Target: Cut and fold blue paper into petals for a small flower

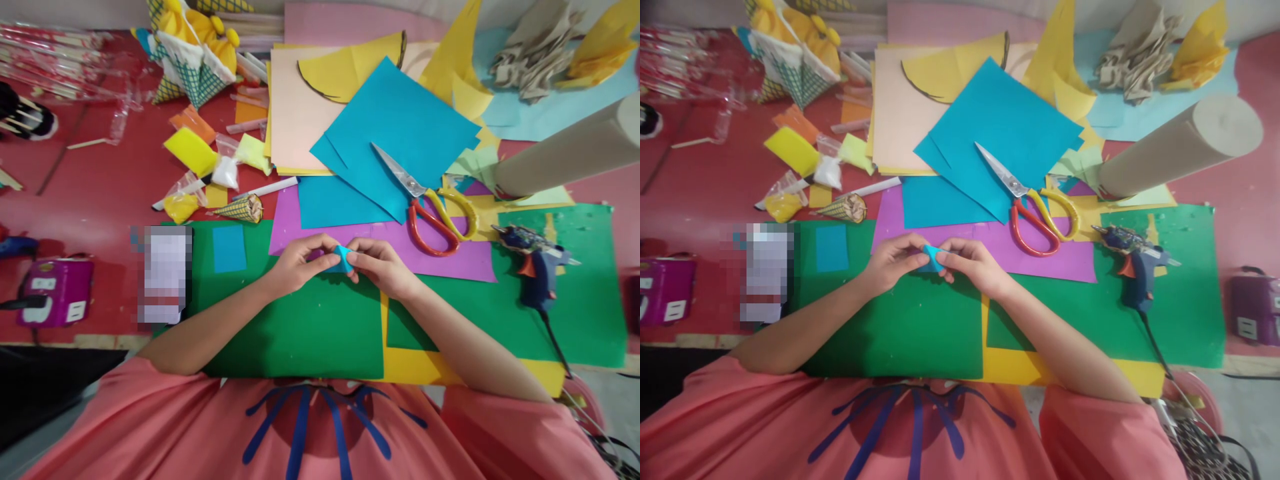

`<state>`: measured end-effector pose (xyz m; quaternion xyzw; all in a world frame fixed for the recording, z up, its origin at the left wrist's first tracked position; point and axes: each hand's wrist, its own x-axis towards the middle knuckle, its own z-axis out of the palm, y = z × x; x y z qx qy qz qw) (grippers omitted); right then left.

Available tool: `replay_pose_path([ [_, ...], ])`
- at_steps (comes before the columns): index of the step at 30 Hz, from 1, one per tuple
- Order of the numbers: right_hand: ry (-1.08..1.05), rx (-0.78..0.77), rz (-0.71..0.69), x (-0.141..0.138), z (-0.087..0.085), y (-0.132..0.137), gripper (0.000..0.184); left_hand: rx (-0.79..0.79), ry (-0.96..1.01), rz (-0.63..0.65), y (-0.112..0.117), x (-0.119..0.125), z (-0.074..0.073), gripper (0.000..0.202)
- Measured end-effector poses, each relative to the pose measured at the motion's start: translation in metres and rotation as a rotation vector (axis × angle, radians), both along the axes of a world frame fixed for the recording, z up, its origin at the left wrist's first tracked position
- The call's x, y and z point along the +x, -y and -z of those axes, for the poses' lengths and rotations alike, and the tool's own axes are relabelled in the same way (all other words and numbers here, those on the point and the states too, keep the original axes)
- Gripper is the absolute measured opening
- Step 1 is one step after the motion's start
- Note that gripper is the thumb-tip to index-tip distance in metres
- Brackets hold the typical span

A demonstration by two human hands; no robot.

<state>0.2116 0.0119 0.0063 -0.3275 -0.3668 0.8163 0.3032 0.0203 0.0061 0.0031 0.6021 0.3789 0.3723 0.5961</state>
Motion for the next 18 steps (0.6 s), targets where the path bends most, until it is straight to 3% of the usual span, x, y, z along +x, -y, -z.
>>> replay_pose_path([
  [8, -0.174, -0.257, -0.064, -0.002, -0.001, 0.0, 0.02, 0.2, -0.014, -0.044, -0.003, 0.003, 0.001, 0.01],
  [13, -0.259, -0.403, -0.184, -0.004, 0.0, 0.003, 0.026, 0.156, 0.037, 0.002, -0.002, 0.004, -0.007, 0.011],
  [15, -0.206, -0.336, -0.142, -0.006, -0.002, 0.004, 0.027, 0.142, 0.05, -0.044, -0.001, 0.005, -0.008, 0.013],
  [18, 0.001, -0.075, 0.059, -0.009, -0.008, 0.007, 0.028, 0.146, 0.043, -0.143, -0.001, 0.005, -0.007, 0.013],
])
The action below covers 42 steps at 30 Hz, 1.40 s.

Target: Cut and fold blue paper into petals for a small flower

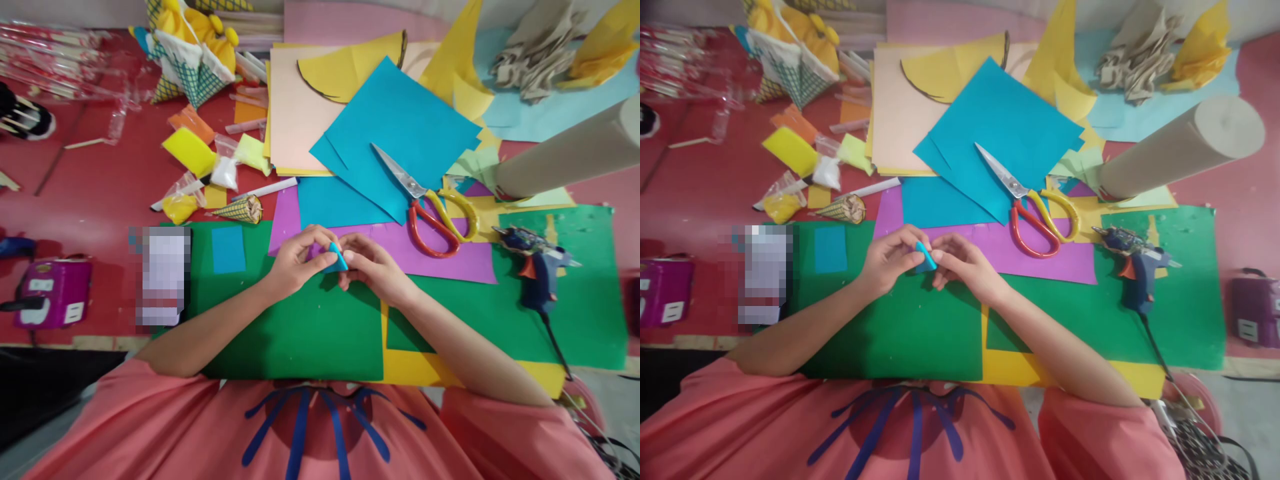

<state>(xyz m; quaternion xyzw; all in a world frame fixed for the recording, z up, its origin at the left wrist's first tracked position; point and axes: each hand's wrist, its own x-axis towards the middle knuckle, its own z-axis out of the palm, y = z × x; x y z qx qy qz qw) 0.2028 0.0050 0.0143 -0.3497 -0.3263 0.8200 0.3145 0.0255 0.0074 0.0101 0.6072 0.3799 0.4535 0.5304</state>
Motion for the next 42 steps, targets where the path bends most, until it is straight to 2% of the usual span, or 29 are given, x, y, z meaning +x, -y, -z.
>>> replay_pose_path([
  [2, 0.176, 0.206, 0.128, 0.0, -0.003, 0.003, 0.026, 0.022, -0.048, -0.067, 0.0, 0.0, 0.001, 0.012],
  [4, 0.322, 0.404, 0.198, 0.001, -0.003, 0.005, 0.022, 0.064, -0.125, -0.113, -0.001, 0.0, 0.001, 0.012],
  [7, 0.498, 0.642, 0.217, 0.002, 0.002, 0.008, 0.016, 0.147, -0.24, -0.119, -0.001, 0.0, -0.001, 0.011],
  [9, 0.567, 0.722, 0.219, 0.002, 0.005, 0.009, 0.014, 0.205, -0.287, -0.113, -0.001, 0.001, -0.002, 0.011],
  [11, 0.562, 0.715, 0.22, 0.002, 0.007, 0.008, 0.012, 0.249, -0.302, -0.115, 0.0, 0.001, -0.002, 0.009],
  [14, 0.492, 0.616, 0.239, 0.002, 0.004, 0.007, 0.012, 0.255, -0.268, -0.117, 0.002, 0.002, 0.001, 0.008],
  [19, 0.4, 0.405, 0.297, 0.0, 0.0, 0.006, 0.016, 0.141, -0.177, -0.122, 0.008, 0.004, 0.007, 0.036],
  [21, 0.381, 0.364, 0.3, -0.001, 0.0, 0.006, 0.018, 0.137, -0.216, -0.131, 0.009, 0.004, 0.007, 0.033],
  [25, 0.362, 0.371, 0.235, 0.001, 0.002, 0.003, 0.021, 0.259, -0.311, -0.168, 0.006, 0.002, 0.002, 0.018],
  [32, 0.391, 0.438, 0.207, 0.003, 0.003, 0.002, 0.021, 0.32, -0.36, -0.139, 0.002, 0.0, -0.003, 0.016],
  [42, 0.331, 0.442, 0.17, 0.006, 0.0, -0.001, 0.013, 0.12, -0.24, -0.195, 0.003, 0.002, -0.003, 0.008],
])
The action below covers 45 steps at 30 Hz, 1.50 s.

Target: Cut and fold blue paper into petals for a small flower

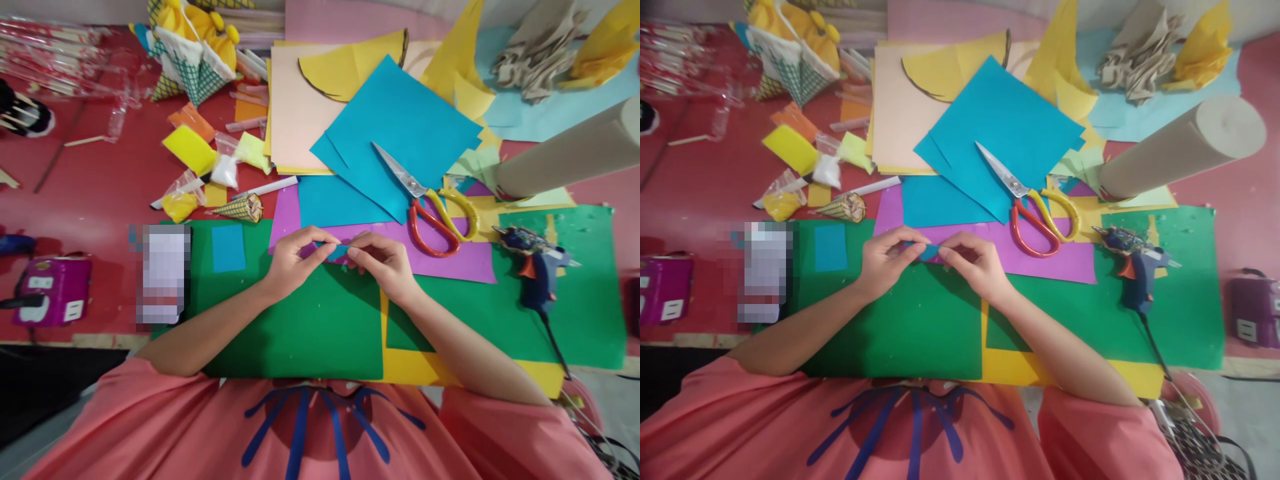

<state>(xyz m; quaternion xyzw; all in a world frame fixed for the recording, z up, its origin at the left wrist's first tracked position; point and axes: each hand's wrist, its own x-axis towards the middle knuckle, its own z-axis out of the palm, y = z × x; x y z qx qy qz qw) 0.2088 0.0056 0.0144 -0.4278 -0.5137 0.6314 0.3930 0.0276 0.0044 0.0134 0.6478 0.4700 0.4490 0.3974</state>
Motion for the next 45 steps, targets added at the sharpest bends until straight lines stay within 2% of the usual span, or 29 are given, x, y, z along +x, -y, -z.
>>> replay_pose_path([
  [5, 0.019, 0.009, -0.014, 0.0, -0.003, 0.0, 0.014, -0.12, 0.028, -0.006, 0.0, 0.001, 0.0, 0.014],
  [9, 0.13, 0.035, -0.135, 0.002, -0.003, -0.003, 0.018, -0.167, -0.001, 0.049, -0.002, -0.001, 0.0, 0.018],
  [13, 0.221, 0.134, -0.209, 0.003, -0.002, -0.004, 0.025, -0.181, -0.004, 0.109, -0.004, -0.003, -0.001, 0.018],
  [16, 0.244, 0.155, -0.153, 0.002, -0.002, -0.003, 0.028, -0.233, 0.07, 0.146, -0.004, -0.003, 0.0, 0.02],
  [19, 0.176, 0.074, -0.061, 0.002, -0.001, -0.001, 0.029, -0.294, 0.218, 0.219, -0.003, -0.002, 0.005, 0.046],
  [20, 0.149, 0.053, -0.025, 0.001, 0.0, 0.0, 0.029, -0.308, 0.236, 0.226, -0.003, -0.001, 0.006, 0.046],
  [23, 0.115, 0.064, 0.034, 0.0, 0.002, 0.001, 0.026, -0.321, 0.176, 0.194, -0.001, 0.0, 0.009, 0.027],
  [27, 0.2, 0.22, -0.065, -0.002, 0.003, 0.001, 0.024, -0.225, 0.067, 0.058, 0.0, -0.001, 0.008, 0.022],
  [30, 0.247, 0.299, -0.138, -0.002, 0.006, 0.001, 0.02, -0.085, -0.038, 0.04, -0.001, -0.002, 0.003, 0.018],
  [33, 0.256, 0.201, -0.115, -0.002, 0.008, 0.002, 0.016, 0.05, -0.143, 0.051, -0.002, -0.003, -0.001, 0.015],
  [36, 0.105, 0.034, -0.019, -0.002, 0.005, 0.002, 0.027, 0.184, -0.259, 0.019, -0.003, -0.004, 0.0, 0.012],
  [39, -0.032, -0.049, 0.036, -0.003, 0.002, 0.001, 0.032, 0.282, -0.331, 0.0, -0.001, -0.005, 0.004, 0.009],
  [42, -0.092, -0.103, 0.072, -0.003, 0.001, 0.0, 0.024, 0.274, -0.342, 0.025, 0.0, -0.005, 0.006, 0.012],
  [45, -0.155, -0.135, 0.089, -0.004, 0.003, 0.001, 0.024, 0.211, -0.291, 0.095, 0.0, -0.005, 0.004, 0.02],
])
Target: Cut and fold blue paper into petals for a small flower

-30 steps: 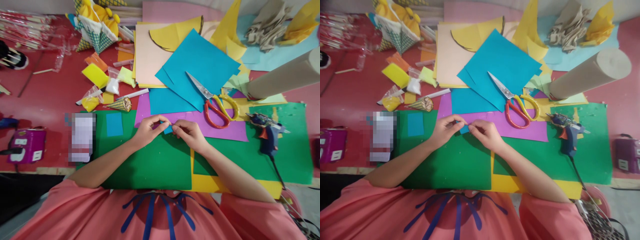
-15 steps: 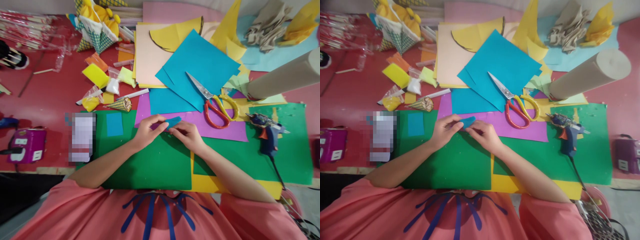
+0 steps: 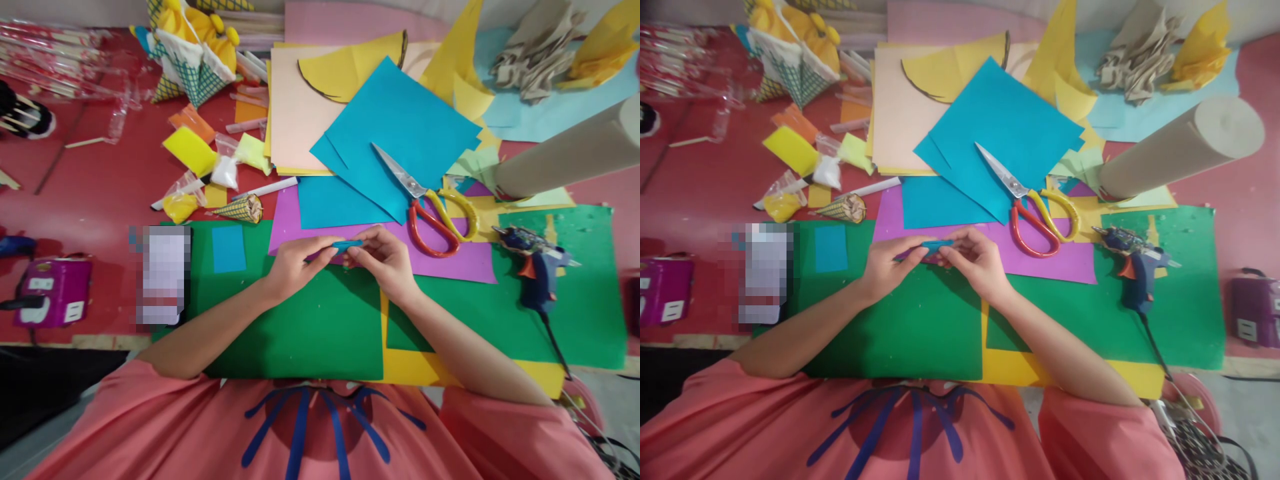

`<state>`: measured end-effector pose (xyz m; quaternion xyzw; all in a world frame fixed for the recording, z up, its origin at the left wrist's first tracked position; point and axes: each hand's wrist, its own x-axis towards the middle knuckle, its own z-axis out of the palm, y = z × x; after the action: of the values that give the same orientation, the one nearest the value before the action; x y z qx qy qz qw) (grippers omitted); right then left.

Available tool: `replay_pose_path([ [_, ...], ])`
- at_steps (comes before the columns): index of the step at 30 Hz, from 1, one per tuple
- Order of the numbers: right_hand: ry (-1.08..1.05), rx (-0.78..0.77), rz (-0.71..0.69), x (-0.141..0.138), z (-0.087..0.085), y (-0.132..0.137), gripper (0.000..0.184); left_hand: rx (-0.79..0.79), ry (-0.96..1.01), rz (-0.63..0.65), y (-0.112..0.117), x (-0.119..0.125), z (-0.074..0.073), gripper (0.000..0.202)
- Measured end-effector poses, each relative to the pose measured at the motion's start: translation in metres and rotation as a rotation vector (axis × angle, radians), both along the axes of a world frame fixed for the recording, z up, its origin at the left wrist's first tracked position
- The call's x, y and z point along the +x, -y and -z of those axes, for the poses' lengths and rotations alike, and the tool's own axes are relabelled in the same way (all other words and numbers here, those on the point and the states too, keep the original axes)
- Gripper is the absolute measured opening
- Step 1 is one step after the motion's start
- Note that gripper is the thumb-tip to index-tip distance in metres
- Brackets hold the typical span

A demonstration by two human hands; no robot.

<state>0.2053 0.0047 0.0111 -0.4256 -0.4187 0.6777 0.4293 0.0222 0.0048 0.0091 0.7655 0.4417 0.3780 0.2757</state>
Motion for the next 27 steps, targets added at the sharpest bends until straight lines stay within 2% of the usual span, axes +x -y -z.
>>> replay_pose_path([
  [4, -0.071, 0.017, -0.001, 0.0013, 0.002, -0.0002, 0.02, -0.074, 0.077, 0.056, -0.002, -0.0009, -0.0025, 0.023],
  [16, -0.114, 0.041, -0.022, 0.0027, 0.0029, 0.0004, 0.016, -0.279, 0.207, 0.005, -0.0044, 0.0013, -0.0063, 0.02],
  [22, -0.146, -0.001, -0.048, 0.0033, 0.0047, -0.0005, 0.016, -0.395, 0.293, -0.04, -0.0044, 0.0041, -0.0067, 0.024],
  [27, -0.192, -0.051, -0.051, 0.0034, 0.0043, -0.0015, 0.015, -0.358, 0.155, 0.027, -0.0043, 0.0038, -0.0039, 0.04],
])
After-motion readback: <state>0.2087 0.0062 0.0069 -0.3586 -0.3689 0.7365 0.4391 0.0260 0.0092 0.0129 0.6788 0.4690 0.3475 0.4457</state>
